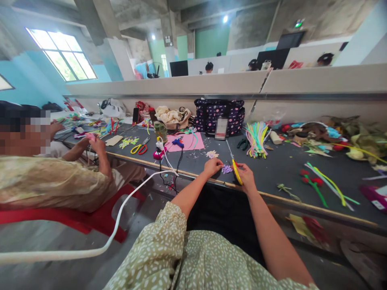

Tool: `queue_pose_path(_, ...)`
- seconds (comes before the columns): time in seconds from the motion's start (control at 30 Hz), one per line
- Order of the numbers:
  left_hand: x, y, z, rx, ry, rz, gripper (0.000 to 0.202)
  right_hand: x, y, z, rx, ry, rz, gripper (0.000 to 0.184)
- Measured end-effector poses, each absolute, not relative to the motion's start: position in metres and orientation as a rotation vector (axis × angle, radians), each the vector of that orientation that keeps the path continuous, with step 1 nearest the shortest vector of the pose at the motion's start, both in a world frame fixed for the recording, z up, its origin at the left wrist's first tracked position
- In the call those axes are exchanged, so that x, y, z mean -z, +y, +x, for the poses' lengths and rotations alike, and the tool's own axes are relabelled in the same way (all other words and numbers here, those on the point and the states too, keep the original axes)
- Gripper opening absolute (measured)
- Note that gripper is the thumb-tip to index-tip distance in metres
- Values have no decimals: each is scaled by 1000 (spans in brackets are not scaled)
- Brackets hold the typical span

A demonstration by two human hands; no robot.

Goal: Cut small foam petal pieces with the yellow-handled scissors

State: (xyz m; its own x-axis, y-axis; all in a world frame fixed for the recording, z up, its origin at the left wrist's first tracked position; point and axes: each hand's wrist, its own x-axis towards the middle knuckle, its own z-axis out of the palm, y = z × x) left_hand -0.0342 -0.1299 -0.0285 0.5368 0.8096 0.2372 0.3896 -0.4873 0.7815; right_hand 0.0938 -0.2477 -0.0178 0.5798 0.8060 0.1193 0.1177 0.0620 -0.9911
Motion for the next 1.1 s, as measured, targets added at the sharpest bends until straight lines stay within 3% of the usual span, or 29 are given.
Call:
queue_pose_path(0.33, 29, -134, -26, -794, 1030, 2314, 4, 23, -245, 95, -738, -749, -1372, 59)
queue_pose_path(0.6, 31, -130, -31, -915, 1128, 2016, 9, 21, -246, 92, -775, -730, -1337, 56)
queue_pose_path(0.87, 29, -139, -26, -815, 951, 2313, 9, 24, -245, 93, -759, -758, -1341, 59)
queue_pose_path(1.1, 25, -145, -24, -625, 995, 2632, 20, 23, -246, 92, -773, -735, -1329, 60)
